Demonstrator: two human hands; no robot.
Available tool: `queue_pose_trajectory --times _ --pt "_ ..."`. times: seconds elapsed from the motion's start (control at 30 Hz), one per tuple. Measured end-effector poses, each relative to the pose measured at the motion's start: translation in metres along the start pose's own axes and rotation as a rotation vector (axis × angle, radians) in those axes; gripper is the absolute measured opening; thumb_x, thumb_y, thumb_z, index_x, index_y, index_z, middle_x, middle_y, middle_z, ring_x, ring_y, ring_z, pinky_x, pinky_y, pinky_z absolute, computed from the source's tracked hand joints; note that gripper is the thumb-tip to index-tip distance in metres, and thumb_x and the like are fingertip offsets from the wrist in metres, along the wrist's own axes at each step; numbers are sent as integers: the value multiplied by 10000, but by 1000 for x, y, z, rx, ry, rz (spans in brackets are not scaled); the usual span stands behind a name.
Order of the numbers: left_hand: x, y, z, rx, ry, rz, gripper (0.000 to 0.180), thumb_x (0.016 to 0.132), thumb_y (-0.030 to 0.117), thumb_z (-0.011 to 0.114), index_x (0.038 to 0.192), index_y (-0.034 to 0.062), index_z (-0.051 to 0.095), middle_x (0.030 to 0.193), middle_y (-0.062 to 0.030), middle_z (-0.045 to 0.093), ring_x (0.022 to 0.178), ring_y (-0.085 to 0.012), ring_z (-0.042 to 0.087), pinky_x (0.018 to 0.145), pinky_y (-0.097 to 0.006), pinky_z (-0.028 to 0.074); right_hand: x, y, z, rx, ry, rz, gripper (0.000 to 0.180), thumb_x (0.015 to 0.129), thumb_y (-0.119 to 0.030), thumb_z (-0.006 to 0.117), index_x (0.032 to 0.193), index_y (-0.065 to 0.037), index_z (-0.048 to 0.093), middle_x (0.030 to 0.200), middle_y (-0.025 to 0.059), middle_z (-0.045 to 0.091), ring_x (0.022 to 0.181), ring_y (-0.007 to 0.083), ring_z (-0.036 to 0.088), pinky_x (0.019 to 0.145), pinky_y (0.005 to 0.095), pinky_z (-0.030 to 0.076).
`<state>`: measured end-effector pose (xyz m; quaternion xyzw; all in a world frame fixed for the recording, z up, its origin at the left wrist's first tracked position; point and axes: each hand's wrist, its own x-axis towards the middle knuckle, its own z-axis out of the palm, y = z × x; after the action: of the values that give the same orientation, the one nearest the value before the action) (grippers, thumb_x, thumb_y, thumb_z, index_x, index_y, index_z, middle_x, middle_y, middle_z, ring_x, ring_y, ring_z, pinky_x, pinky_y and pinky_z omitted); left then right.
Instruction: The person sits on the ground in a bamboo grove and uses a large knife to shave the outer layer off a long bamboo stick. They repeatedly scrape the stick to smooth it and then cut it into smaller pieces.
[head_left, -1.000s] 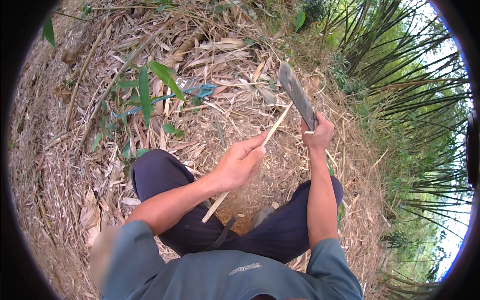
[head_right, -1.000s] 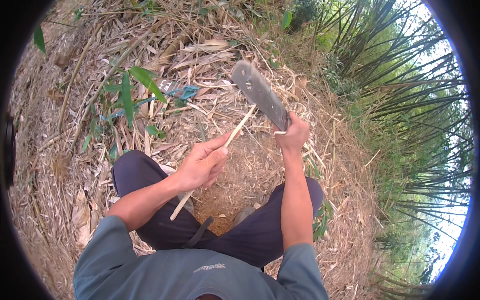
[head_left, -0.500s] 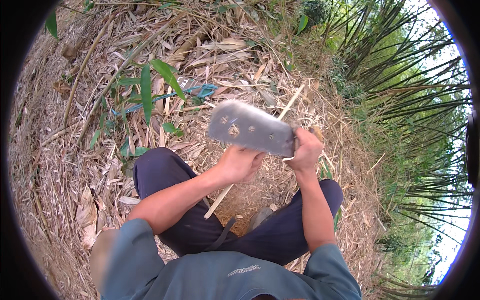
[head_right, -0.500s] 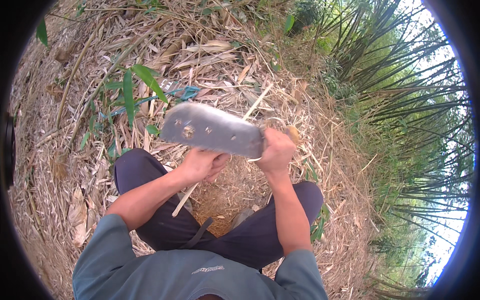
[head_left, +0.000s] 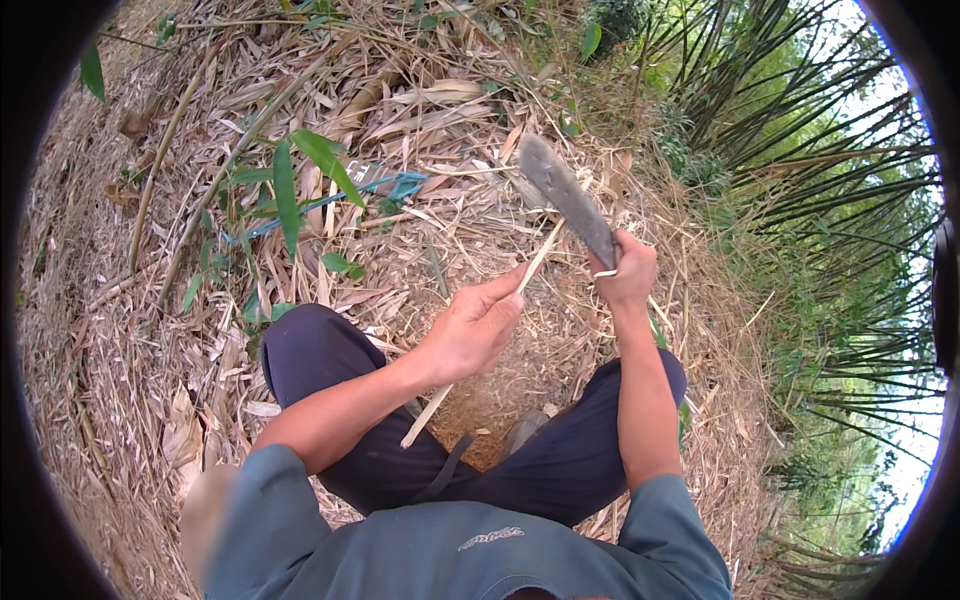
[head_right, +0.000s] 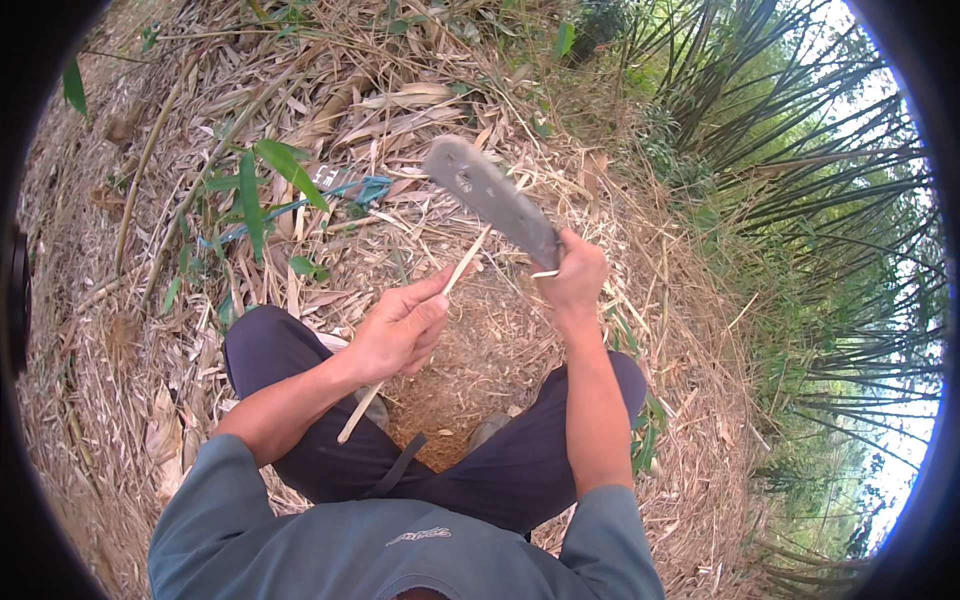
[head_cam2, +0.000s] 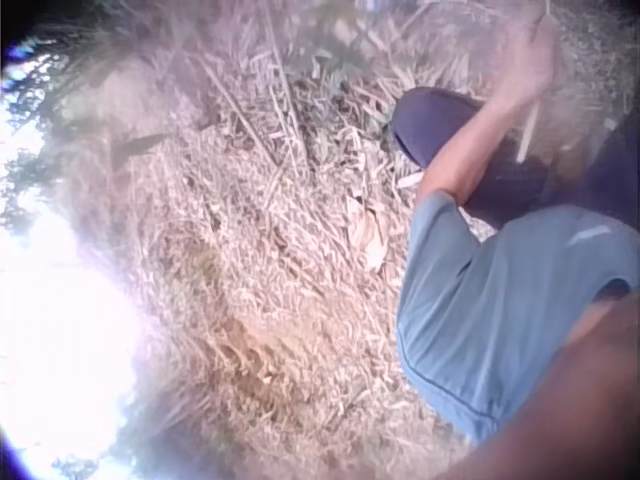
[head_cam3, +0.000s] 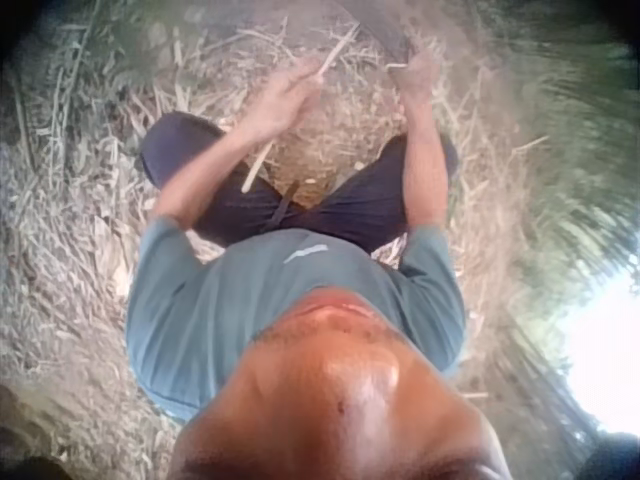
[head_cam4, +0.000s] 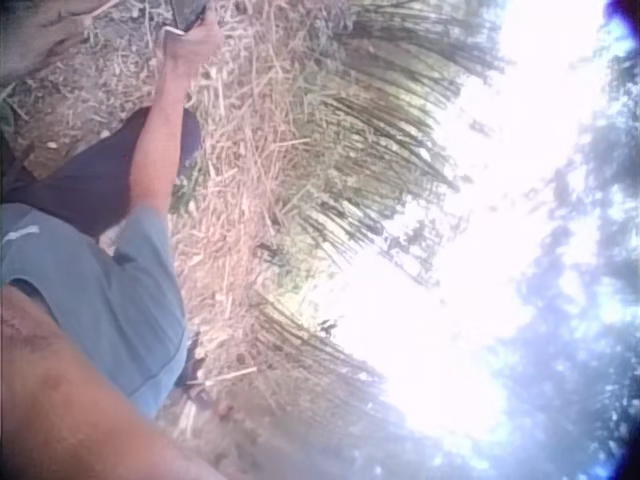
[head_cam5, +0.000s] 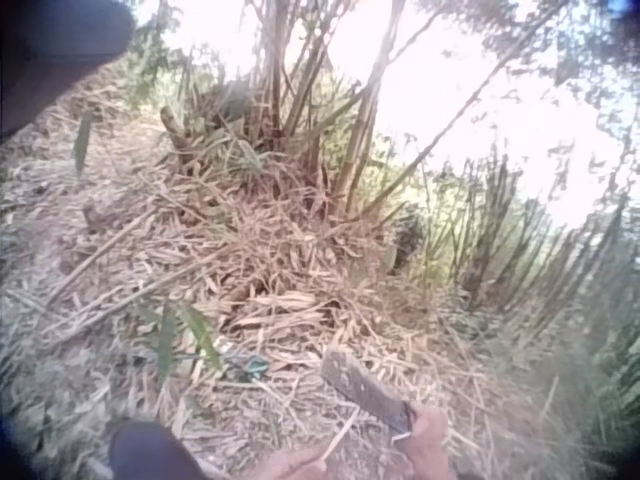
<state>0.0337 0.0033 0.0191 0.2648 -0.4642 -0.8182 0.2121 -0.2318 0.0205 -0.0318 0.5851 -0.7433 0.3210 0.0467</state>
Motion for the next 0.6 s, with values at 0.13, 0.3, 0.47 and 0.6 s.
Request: queue_pose_trajectory --times 0.13,0.3,0.47,0.6 --pt "-11 9 13 351 -70 3 485 1058 186 453 1518 41 400 634 59 446 556 -55 410 520 -243 390 22 45 7 -12 -36 492 313 774 -283 761 863 13 711 632 121 672 510 292 628 527 399 498" --pt "-4 1 3 328 59 85 483 1038 160 461 1490 -7 419 680 14 448 644 -67 431 600 -257 411 0 83 31 -283 456 175 384 807 -325 703 938 35 733 653 115 678 524 282 611 591 393 503" --pt "20 -15 -13 575 194 282 422 1017 136 484 1408 -21 497 706 -75 513 673 -157 513 660 -341 456 -14 -29 -3 129 25 -40 269 769 -275 678 770 -6 663 623 150 623 528 308 605 549 378 467" --pt "19 -52 -38 1372 250 743 276 970 115 548 1231 42 601 759 -103 572 686 -287 567 650 -429 472 -24 -58 7 122 -92 -288 209 738 -230 669 704 -36 600 603 148 592 546 322 611 538 383 461"
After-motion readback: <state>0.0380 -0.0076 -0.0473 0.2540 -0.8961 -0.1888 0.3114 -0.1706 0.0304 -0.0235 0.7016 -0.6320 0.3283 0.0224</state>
